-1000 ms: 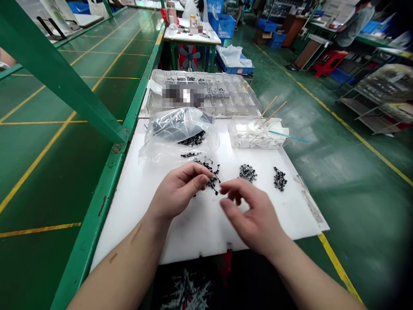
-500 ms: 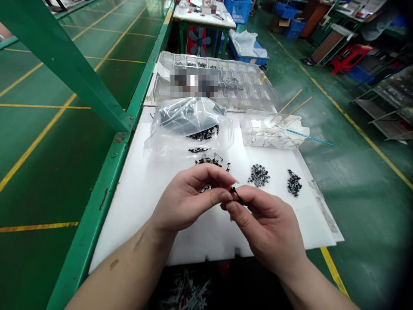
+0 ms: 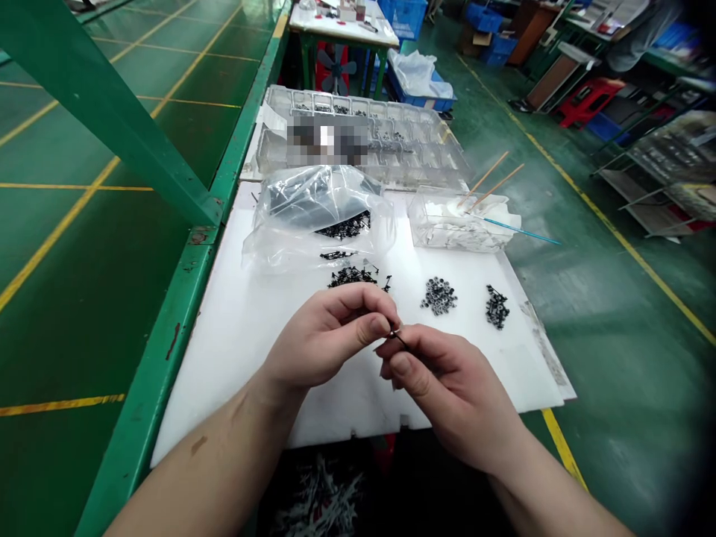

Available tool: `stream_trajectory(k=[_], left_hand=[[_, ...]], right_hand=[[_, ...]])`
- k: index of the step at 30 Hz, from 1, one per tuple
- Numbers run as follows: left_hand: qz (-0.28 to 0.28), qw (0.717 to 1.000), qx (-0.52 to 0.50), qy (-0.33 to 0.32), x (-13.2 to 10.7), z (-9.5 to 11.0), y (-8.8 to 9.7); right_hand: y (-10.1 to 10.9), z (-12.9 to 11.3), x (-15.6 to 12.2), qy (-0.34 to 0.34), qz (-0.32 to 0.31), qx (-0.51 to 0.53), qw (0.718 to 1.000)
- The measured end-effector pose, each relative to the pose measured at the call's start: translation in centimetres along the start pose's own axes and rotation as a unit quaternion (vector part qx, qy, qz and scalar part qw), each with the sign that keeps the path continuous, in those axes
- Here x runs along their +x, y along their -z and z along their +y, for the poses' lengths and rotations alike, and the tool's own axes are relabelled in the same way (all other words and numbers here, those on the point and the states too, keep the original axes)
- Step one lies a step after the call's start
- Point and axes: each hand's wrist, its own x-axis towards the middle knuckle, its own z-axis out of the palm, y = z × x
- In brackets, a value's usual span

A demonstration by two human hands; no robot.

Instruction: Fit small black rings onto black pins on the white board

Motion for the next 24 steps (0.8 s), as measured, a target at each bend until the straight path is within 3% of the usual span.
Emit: stream_trajectory(k=[5,8,14,24], left_hand=[[-0.022,0.998,-0.044,0.026,0.2,-0.5,-0.6],[-0.033,0.996,-0.068,0.043,0.1,-0.8,-0.8],[-0.062,0.985,-0.145,0.071,-0.2,-1.3,-0.9],[-0.048,0.988,-0.126,0.074,0.0,-1.2,-1.0]], right_hand=[[-0.5,0.2,0.1,-0.017,0.032,-0.019,0.999],[-1.0,0.1,0.2,-0.056,0.007,0.077,0.995],[-1.7,0.5,0.2,-0.111,-0.008,0.252,0.961],[-1.3,0.8,0.4,-0.129,-0.033,0.284,0.950]])
